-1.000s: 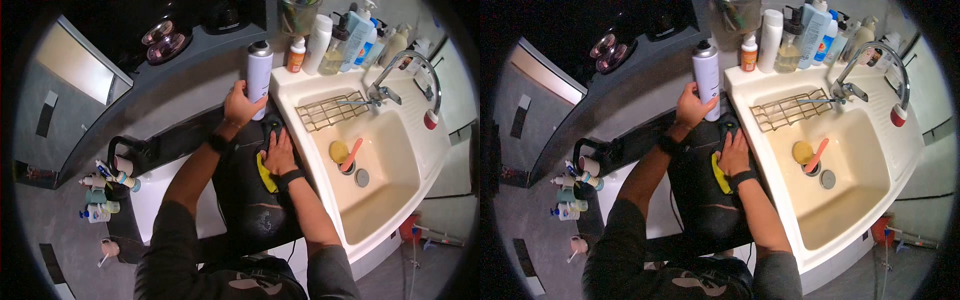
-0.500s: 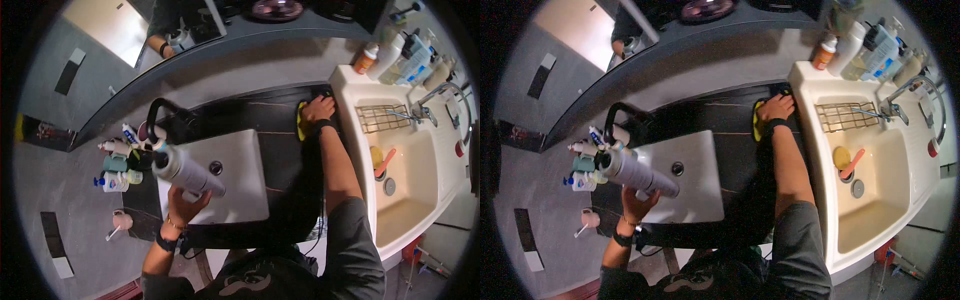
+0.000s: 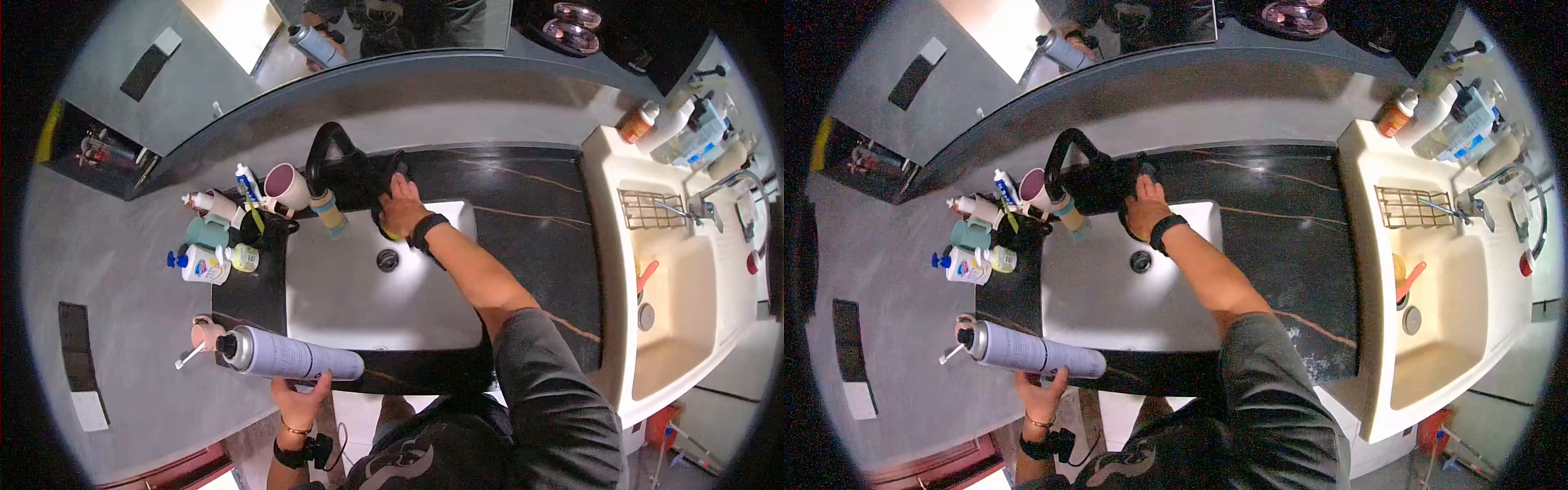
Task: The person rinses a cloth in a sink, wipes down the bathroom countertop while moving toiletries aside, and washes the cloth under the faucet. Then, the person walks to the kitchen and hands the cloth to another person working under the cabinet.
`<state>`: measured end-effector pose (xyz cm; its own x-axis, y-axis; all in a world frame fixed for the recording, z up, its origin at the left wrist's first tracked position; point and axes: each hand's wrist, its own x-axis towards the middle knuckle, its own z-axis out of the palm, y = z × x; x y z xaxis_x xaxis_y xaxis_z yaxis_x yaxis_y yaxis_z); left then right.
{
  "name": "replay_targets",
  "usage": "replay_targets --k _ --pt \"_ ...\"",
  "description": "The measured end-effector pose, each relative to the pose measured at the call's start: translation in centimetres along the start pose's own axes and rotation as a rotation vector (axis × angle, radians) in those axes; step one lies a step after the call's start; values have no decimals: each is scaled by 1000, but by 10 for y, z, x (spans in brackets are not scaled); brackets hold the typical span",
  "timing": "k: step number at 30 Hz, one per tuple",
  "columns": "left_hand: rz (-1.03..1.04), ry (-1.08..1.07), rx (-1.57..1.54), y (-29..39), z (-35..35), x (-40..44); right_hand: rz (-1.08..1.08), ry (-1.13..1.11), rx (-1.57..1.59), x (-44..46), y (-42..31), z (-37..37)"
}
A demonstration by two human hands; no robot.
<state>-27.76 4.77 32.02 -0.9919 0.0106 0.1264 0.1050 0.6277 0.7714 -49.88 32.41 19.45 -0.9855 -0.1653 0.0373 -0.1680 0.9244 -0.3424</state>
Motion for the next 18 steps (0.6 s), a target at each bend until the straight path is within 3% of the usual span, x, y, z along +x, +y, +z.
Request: replay_targets --k 3,5,7,9,11,15,17,18 --pt "7 -9 -32 3 2 -5 -105 -66 163 6 25 -3" --pt "11 -65 -28 19 5 0 -160 49 181 6 57 1" --pt "17 -120 -28 33 9 7 -41 -23 228 -10 81 -29" --pt "202 -190 -16 43 18 15 83 44 225 -29 113 -42" --pt "258 -219 -32 51 31 19 82 132 112 -53 149 -60" --pt "337 -314 21 83 53 28 511 65 125 -112 196 -118" --pt "401 -345 52 76 64 29 412 215 -84 -135 252 -110" --pt "422 -367 28 83 70 32 492 195 -130 -141 281 -104"
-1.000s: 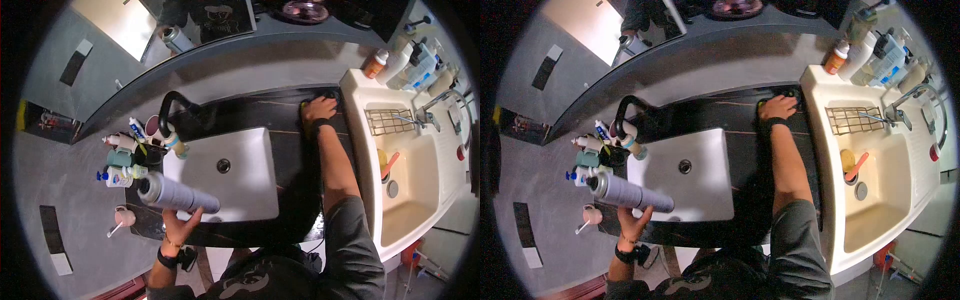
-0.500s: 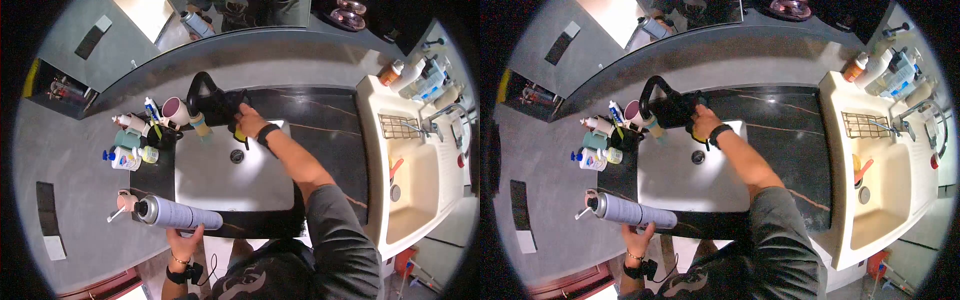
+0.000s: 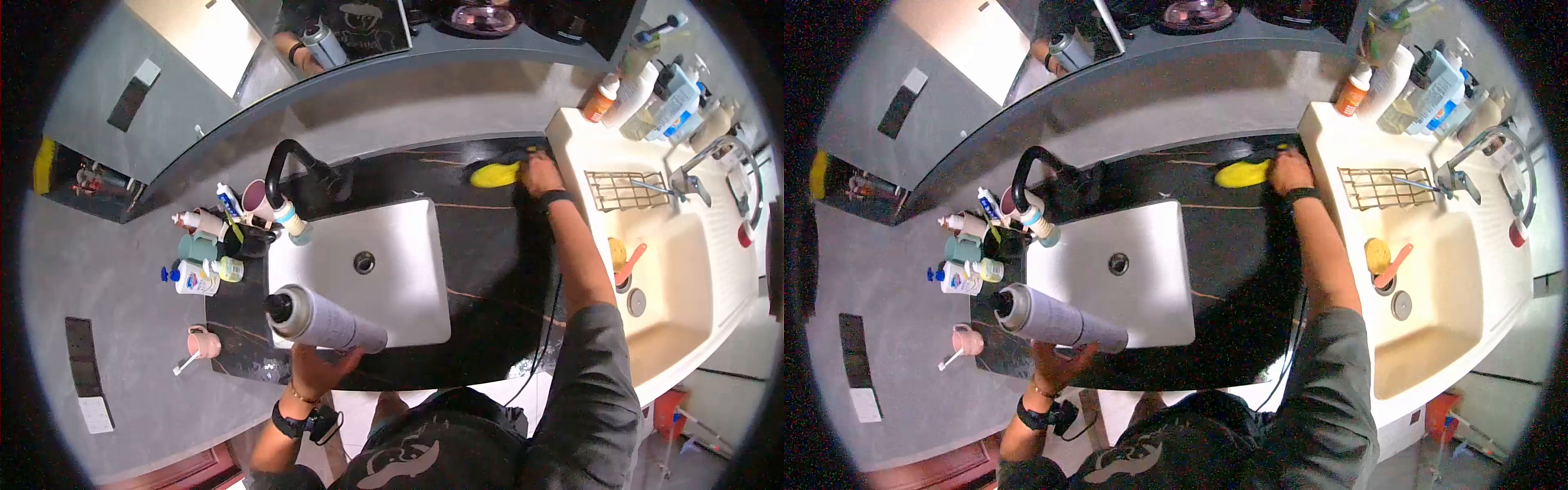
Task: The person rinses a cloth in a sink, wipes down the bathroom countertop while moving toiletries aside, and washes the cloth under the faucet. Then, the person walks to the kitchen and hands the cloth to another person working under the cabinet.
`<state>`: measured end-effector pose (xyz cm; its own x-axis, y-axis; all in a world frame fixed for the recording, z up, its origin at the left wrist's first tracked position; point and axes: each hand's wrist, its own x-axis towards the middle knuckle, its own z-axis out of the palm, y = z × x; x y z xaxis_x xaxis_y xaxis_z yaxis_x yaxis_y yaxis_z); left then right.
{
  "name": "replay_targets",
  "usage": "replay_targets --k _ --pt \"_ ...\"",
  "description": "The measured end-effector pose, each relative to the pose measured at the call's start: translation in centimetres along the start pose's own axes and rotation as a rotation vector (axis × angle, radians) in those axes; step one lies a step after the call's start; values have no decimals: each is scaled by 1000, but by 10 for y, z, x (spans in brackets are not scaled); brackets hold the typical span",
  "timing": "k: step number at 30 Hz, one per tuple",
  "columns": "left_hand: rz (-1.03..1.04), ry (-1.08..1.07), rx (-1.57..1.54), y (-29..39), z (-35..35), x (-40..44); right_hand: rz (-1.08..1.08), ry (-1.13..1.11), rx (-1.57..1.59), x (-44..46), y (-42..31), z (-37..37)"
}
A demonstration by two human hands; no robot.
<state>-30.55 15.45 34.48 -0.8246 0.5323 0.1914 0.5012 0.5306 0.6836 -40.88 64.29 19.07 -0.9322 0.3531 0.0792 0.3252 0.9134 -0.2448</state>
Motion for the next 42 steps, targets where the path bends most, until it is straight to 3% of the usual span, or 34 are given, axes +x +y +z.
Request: replay_targets --k 3,5,11,12,17,18,19,25,27,32,42 --pt "111 -8 40 10 15 23 209 -17 -39 -10 -16 -18" --pt "-36 -88 -101 -1 33 34 310 202 -154 -2 -7 23" --pt "105 -100 -270 45 86 140 225 169 -71 -86 -10 10" --pt "160 -85 -271 38 107 160 177 220 -176 -104 -8 18" --pt "281 35 -122 47 194 233 159 204 -46 -230 -21 -15" --pt "200 -44 -296 62 202 238 152 177 -25 -257 -24 -24" --pt "268 13 -253 64 217 248 192 142 4 -283 -27 -28" --pt "154 72 -47 92 266 283 226 55 98 -397 -38 -45" --pt "139 22 -19 96 275 293 209 12 94 -402 -44 -51" --pt "70 122 -30 106 284 293 119 -75 250 -377 -67 -56" --pt "19 140 -191 107 286 296 -73 -249 165 -272 -124 -23"
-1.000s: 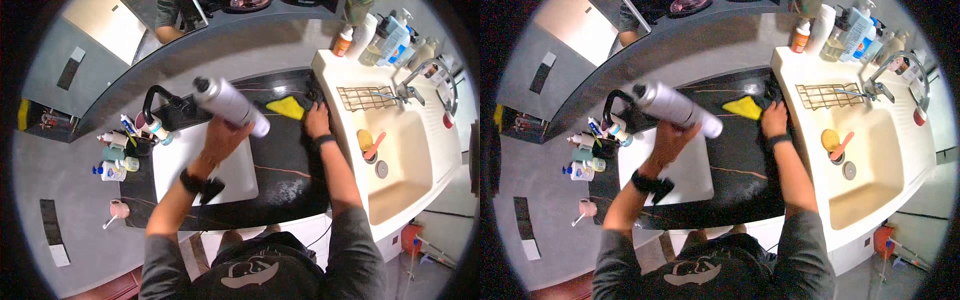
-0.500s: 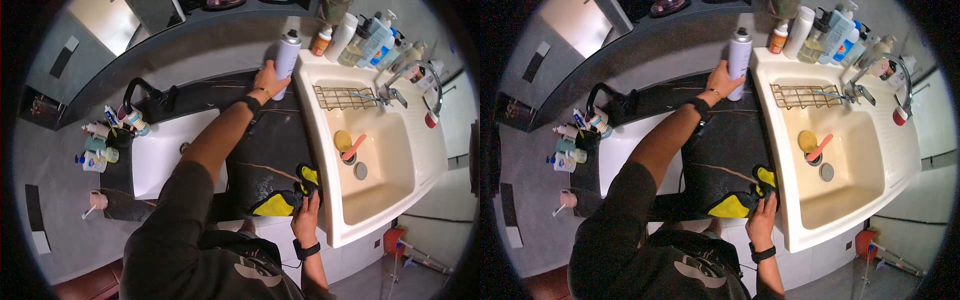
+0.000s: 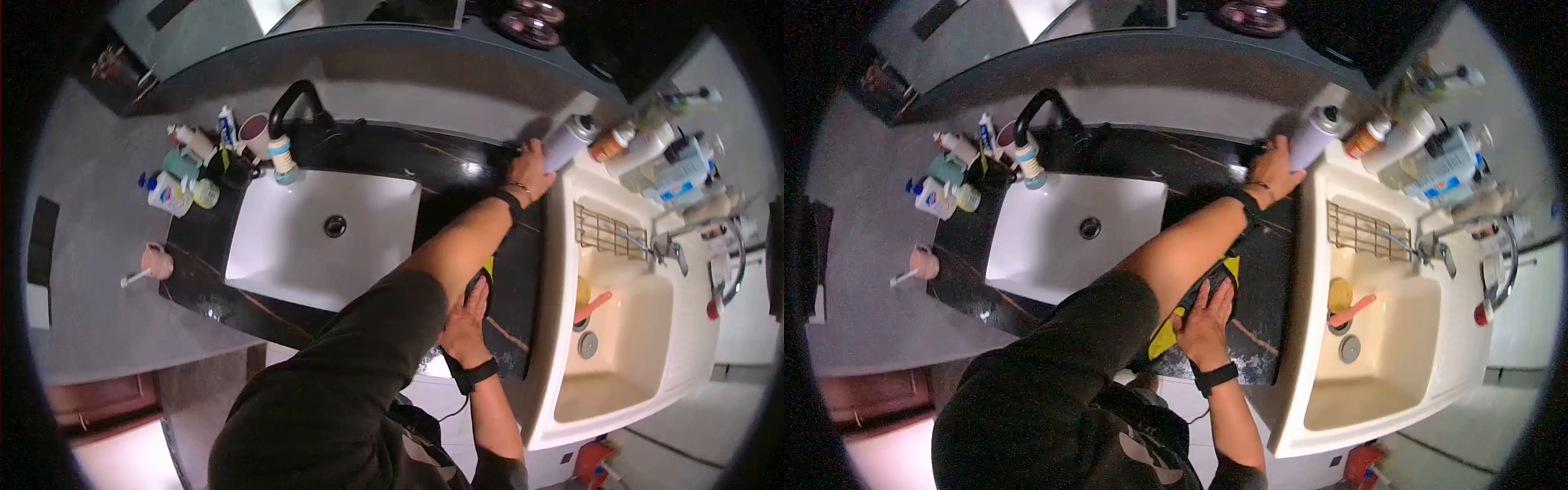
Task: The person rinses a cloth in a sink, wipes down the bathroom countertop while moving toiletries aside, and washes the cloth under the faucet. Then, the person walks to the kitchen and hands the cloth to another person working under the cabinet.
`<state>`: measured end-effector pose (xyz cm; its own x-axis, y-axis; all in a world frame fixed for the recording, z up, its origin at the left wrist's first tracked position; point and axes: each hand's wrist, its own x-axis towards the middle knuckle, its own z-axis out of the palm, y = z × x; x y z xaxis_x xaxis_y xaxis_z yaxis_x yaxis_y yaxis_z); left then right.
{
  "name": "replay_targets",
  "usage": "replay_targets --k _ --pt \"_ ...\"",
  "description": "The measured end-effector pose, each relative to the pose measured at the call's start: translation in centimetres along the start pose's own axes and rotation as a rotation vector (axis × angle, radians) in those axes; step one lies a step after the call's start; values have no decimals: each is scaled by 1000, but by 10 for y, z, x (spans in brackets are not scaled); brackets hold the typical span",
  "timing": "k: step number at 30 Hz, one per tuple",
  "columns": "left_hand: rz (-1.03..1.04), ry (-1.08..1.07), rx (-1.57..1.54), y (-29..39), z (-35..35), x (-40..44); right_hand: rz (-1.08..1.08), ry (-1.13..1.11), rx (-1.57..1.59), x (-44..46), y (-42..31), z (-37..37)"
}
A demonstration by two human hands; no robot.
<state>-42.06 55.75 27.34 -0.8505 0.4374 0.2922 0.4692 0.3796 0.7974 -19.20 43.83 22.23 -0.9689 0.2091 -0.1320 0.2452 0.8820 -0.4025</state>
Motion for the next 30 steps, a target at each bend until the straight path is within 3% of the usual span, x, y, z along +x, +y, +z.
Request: replay_targets --k 5,7,8,9,15,19,21,23,24,25,26,27,29,30 --pt "-32 26 -3 -9 12 18 -138 -17 103 27 10 20" --pt "-64 22 -17 -8 13 19 -71 135 317 28 1 10" --pt "-87 -20 -13 -9 13 20 -288 34 -51 37 -8 -10" --pt "-108 -65 -10 -10 14 21 -326 -2 -81 39 -9 -13" --pt "-117 -166 0 -17 11 22 -319 -192 69 63 1 -10" --pt "-120 -200 265 -13 6 6 -285 -338 139 98 17 6" --pt "87 -414 166 -16 -27 -10 -430 -230 -108 135 82 77" --pt "259 -224 -140 -35 -73 -52 -412 276 460 147 63 62" --pt "299 -256 -75 -40 -109 -72 -172 39 91 148 32 27" --pt "313 -317 -70 -45 -155 -96 -371 22 -58 176 45 36" --pt "206 -405 -5 -44 -207 -119 -213 235 -214 183 64 52" --pt "198 -406 93 -64 -237 -141 -10 169 -57 170 32 18" --pt "-49 -469 261 -102 -305 -174 26 78 -151 197 43 11" --pt "-126 -357 290 -124 -335 -188 67 62 -116 207 43 8"
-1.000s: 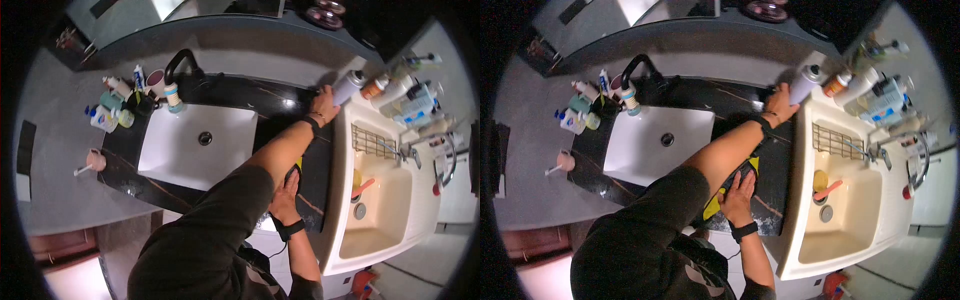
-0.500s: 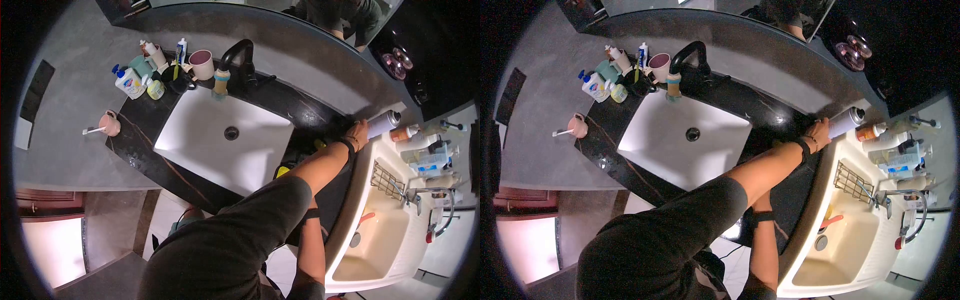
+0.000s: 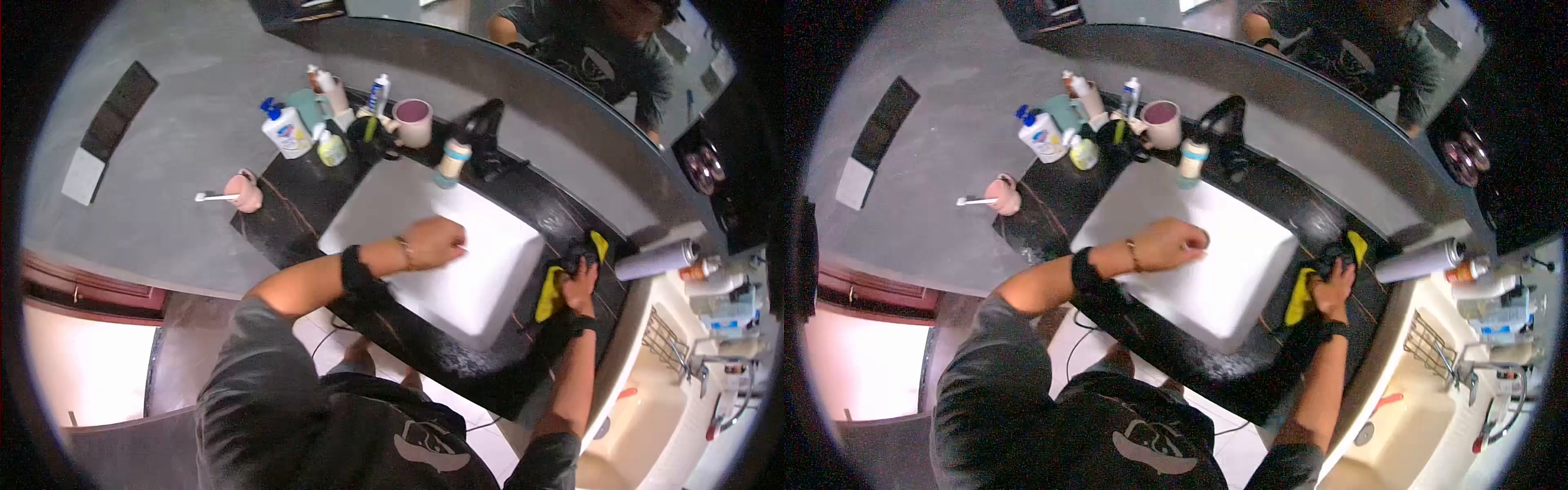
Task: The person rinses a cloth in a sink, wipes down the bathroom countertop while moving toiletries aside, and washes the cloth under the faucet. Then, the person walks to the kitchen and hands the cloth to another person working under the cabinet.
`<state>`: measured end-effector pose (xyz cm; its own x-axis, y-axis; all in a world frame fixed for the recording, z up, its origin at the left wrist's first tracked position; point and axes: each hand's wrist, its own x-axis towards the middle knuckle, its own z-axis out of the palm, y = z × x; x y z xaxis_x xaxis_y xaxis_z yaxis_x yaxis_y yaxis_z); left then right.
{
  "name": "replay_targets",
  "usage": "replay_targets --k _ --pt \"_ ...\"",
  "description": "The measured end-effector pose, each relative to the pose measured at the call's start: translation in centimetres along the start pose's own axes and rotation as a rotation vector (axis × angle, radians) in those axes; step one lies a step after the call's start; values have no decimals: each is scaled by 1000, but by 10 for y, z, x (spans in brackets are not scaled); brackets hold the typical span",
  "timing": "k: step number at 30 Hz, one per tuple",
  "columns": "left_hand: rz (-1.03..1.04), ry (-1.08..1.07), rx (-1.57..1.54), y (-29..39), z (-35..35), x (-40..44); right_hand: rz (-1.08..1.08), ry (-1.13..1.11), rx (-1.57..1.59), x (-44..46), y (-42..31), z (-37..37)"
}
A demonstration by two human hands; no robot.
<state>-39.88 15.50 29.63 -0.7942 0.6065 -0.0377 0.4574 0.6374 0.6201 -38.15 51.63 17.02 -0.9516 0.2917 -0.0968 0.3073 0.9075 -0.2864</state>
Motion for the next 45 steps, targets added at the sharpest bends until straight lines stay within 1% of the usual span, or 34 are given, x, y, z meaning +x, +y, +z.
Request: replay_targets --k 2,3,4,5,6,7,8,9,10,11,13,14,15,17,18,19,21,23,24,25,26,27,29,30,31,32,33,35,36,38,39,41,43,45 --pt "-234 200 85 -39 -45 -31 -32 -32 82 17 -4 -6" --pt "-139 392 244 -74 -59 -38 -52 -57 151 22 -11 -10" --pt "-38 580 402 -109 -67 -39 -115 -93 140 31 -17 -9" --pt "-43 588 400 -123 -78 -35 -122 -92 135 37 -29 0" --pt "-82 702 393 -133 -88 -28 -305 -46 216 46 -42 14" --pt "-123 816 385 -143 -96 -21 -488 -2 295 46 -68 11" --pt "-130 826 381 -153 -101 -15 -423 -139 359 43 -93 10" --pt "-246 680 331 -163 -103 -9 -491 -109 170 34 -127 5" --pt "-357 529 277 -172 -104 -3 -482 -138 188 24 -160 2" --pt "-363 529 268 -179 -104 3 -470 -168 208 15 -185 2" --pt "-451 481 228 -192 -103 12 -612 -120 451 10 -207 26" --pt "-396 456 273 -199 -102 11 -599 -216 698 6 -216 37" --pt "-398 448 267 -200 -104 5 -565 -265 752 -7 -233 37" --pt "-249 418 193 -186 -111 -17 -366 -502 1041 -40 -265 22" --pt "-167 438 175 -184 -111 -31 -357 -551 1073 -53 -275 21" --pt "-167 426 173 -178 -113 -52 -345 -553 1078 -66 -289 15" --pt "-39 431 143 -162 -122 -100 -336 -551 1143 -92 -315 3" --pt "-51 452 215 -161 -129 -143 -358 -534 1146 -108 -335 11" --pt "-46 443 217 -169 -134 -158 -401 -485 1161 -116 -346 16" --pt "-27 450 322 -178 -138 -173 -445 -435 1175 -123 -358 21" --pt "-7 456 427 -188 -141 -185 -533 -361 1144 -129 -369 31" --pt "1 449 427 -203 -142 -193 -503 -391 1133 -142 -391 18" --pt "-228 570 396 -240 -144 -197 -604 -380 1087 -152 -417 29" --pt "-217 568 397 -251 -148 -197 -671 -338 1050 -154 -427 41" --pt "-293 578 336 -260 -153 -195 -737 -296 1011 -155 -438 55" --pt "-368 588 276 -268 -158 -193 -796 -181 885 -156 -451 66" --pt "-354 586 279 -276 -161 -190 -829 -164 772 -162 -463 67" --pt "-377 643 246 -289 -165 -184 -861 -211 614 -172 -482 85" --pt "-366 639 247 -293 -166 -182 -853 -202 615 -177 -488 96" --pt "-491 622 519 -299 -169 -175 -1035 -173 307 -182 -495 116" --pt "-482 621 517 -288 -172 -173 -1028 -167 305 -179 -497 123" --pt "-261 897 446 -246 -176 -167 -1097 -205 244 -171 -499 133" --pt "-227 798 308 -220 -168 -145 -1105 -190 232 -165 -503 139" --pt "-291 730 282 -213 -162 -111 -1149 -80 204 -161 -509 142"
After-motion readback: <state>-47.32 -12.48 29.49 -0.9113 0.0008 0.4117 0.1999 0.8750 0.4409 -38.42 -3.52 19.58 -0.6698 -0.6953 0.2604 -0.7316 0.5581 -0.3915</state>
